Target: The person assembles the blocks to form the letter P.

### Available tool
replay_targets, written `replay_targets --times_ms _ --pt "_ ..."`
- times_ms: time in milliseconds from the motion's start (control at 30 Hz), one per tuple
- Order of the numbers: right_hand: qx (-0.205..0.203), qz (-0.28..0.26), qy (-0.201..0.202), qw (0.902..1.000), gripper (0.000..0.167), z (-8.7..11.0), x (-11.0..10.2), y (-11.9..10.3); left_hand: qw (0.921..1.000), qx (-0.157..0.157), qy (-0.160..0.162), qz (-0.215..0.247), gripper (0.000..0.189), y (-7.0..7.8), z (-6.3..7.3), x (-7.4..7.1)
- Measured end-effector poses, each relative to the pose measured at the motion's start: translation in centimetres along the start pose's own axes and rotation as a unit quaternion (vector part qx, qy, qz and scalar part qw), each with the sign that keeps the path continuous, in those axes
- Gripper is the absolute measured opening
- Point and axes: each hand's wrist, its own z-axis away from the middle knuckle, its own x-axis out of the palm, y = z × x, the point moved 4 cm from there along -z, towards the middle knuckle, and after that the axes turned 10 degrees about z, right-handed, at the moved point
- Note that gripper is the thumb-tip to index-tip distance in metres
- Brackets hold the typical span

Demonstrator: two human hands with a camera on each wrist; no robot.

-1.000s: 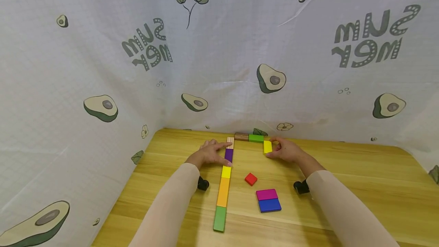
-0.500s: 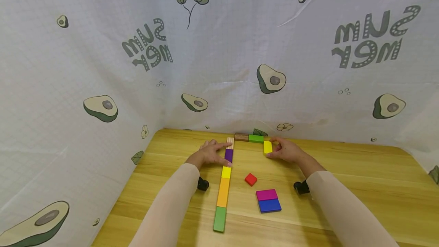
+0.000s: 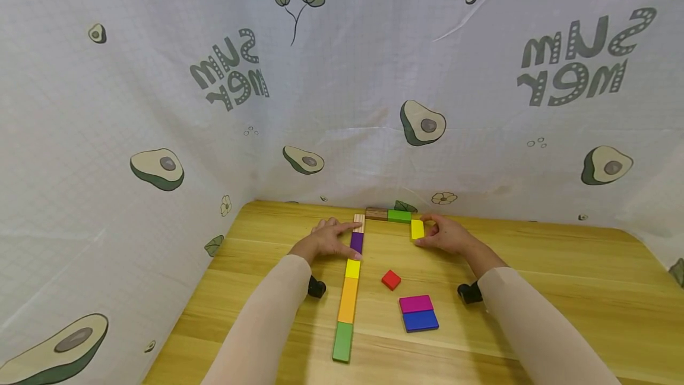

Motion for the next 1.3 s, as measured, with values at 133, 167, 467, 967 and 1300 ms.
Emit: replay_targets --times_ms 133,167,467,967,1300 --pt "0.0 -0.006 0.001 1.0 0.077 0.1 0.1 0.0 1.0 -0.001 0.001 0.0 0.092 -0.1 -0.1 0.1" --pt "-0.001 -0.007 0.001 1.0 0.079 0.1 0.1 0.0 1.0 -0.001 0.001 0.0 0.092 -0.1 -0.1 0.1" --pt "0.005 -0.014 0.007 0.9999 0.087 0.3 0.2 0.2 1.0 -0.001 0.002 0.001 0.092 -0.1 -0.1 0.2" --pt "-0.028 -0.032 0.046 0.998 0.077 2.9 1.2 -1.3 1.0 0.003 0.001 -0.003 0.093 -0.5 -0.2 0.1" --pt "-0.108 0.047 -0.018 0.9929 0.035 5.3 3.3 -6.2 1.0 0.003 0.0 0.001 0.093 -0.3 -0.2 0.0"
